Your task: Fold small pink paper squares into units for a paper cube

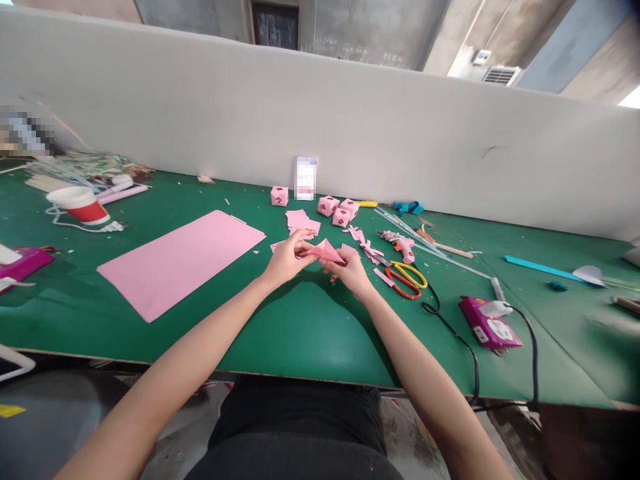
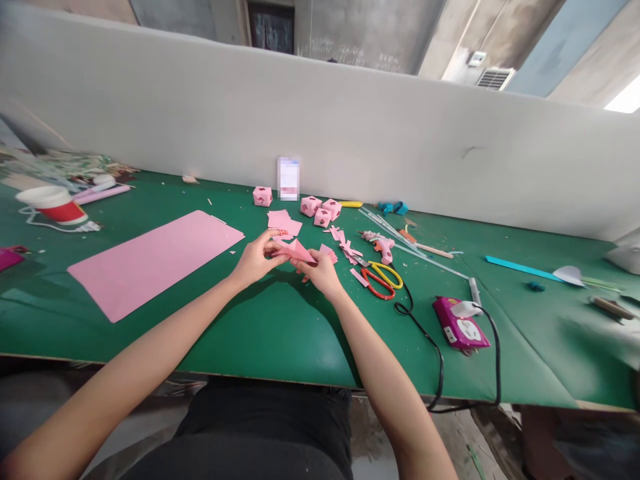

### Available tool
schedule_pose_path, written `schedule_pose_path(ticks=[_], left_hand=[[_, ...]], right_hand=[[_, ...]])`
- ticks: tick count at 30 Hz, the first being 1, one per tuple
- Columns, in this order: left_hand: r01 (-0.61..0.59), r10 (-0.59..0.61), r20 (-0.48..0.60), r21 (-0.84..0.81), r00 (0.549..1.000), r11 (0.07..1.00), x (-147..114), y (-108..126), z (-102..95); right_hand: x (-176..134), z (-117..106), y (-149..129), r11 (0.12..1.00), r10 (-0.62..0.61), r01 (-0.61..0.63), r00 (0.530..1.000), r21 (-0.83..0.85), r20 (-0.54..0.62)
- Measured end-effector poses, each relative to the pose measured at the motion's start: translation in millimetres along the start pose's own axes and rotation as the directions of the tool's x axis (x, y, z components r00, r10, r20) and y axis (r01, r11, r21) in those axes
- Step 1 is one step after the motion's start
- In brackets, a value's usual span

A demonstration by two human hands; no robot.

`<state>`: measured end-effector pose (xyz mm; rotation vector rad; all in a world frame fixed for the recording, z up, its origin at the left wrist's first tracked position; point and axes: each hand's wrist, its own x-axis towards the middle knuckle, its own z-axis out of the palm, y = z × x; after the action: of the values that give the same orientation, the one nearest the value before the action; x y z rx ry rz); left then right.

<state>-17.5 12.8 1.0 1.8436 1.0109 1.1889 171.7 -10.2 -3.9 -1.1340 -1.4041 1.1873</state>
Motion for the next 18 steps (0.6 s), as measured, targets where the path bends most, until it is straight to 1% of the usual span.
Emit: schedule_pose_path(ticks=[5, 11, 15, 18], left_hand=[[0.06, -0.06, 0.029, -0.031, 0.998, 0.998, 0.7, -1.8, -0.5], [0.138, -0.134, 0.037, -0.129, 0.99, 0.982, 2.0, -1.2, -2.0], [0.138, -0.136, 0.02, -0.168, 0.99, 0.976, 2.6, -3.1, -1.3], [0.12, -0.121, 0.005, -0.173, 0.993, 0.978, 2.5, -4.6, -0.9]], right_hand=[[3.6, -1.7, 5.2, 1.0, 0.003, -0.004, 0.999, -0.006, -0.035], [4.7, -3.9, 5.9, 0.999, -0.011, 0.007, 0.997, -0.051, -0.079], [5.4, -3.7, 6.1, 1.0, 0.013, -0.015, 0.997, -0.022, -0.072], [6.8, -5.5, 8.8, 1.0, 0.004, -0.005, 0.996, -0.013, -0.088]])
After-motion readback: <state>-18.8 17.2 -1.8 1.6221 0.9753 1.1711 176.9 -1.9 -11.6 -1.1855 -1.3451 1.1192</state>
